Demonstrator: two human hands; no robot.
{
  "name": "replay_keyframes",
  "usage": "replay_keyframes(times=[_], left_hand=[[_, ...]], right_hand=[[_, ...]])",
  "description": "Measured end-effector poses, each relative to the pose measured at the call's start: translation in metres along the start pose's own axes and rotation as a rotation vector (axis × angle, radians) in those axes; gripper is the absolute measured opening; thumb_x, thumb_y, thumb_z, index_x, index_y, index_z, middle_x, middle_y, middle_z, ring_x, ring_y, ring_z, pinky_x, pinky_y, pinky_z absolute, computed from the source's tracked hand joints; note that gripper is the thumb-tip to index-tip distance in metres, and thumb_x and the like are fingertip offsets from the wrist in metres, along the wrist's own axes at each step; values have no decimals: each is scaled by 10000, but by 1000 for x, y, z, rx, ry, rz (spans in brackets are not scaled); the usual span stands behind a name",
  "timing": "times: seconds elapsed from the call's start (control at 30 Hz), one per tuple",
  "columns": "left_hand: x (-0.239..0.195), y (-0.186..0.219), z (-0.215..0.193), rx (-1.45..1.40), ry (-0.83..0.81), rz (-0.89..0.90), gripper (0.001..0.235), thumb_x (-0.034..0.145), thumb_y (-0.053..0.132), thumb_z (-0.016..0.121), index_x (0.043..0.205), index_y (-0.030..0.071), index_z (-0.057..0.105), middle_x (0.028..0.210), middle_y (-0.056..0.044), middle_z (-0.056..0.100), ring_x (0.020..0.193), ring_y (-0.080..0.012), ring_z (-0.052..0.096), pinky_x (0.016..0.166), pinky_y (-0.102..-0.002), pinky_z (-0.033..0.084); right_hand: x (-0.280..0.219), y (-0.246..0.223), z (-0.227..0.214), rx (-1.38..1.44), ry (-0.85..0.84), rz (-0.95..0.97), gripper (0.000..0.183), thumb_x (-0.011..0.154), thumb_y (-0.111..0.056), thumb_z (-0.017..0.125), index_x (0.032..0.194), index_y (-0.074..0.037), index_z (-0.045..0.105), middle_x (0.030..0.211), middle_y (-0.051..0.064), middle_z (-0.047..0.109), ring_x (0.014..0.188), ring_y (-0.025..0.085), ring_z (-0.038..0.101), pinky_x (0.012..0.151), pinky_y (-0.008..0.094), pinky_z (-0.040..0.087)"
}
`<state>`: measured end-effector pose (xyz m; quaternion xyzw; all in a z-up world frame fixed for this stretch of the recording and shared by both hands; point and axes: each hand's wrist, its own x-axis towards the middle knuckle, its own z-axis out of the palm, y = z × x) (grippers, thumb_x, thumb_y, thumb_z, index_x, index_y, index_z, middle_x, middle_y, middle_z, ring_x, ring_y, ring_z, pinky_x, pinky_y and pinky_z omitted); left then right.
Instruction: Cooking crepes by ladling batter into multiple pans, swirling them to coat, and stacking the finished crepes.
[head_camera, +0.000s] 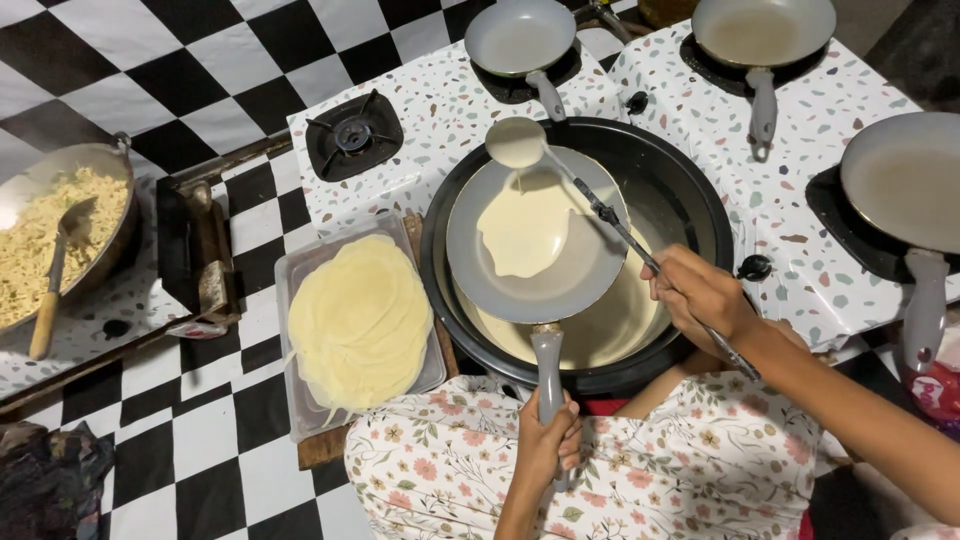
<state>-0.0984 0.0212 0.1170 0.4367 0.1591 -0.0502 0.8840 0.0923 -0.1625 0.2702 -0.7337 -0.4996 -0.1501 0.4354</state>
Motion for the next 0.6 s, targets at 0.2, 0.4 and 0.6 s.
replay_keyframes(times=[0.2,0.4,0.6], left_hand=[[-11,9,13,-69,11,2,112,1006,3,623,986,25,515,557,1,449,359,-68,343,291,-235,276],[-9,27,17,323,174,62,111,986,44,642,978,20,534,509,-25,498,328,-120,379,309,-286,319],[-5,51,5,802,375,148,246,880,161,689,1082,21,688,633,-46,635,448,-118,507,407,-271,424]], right_hand=[[0,-21,2,27,42,41,217,842,201,472,693,43,464,996,188,640,660,164,558,627,247,495],[-16,-34,-1,140,48,84,208,792,199,442,665,42,492,1054,210,659,613,123,535,551,208,493],[-47,-27,4,90,-12,33,173,795,155,494,687,24,527,1043,189,688,565,81,530,492,191,455]])
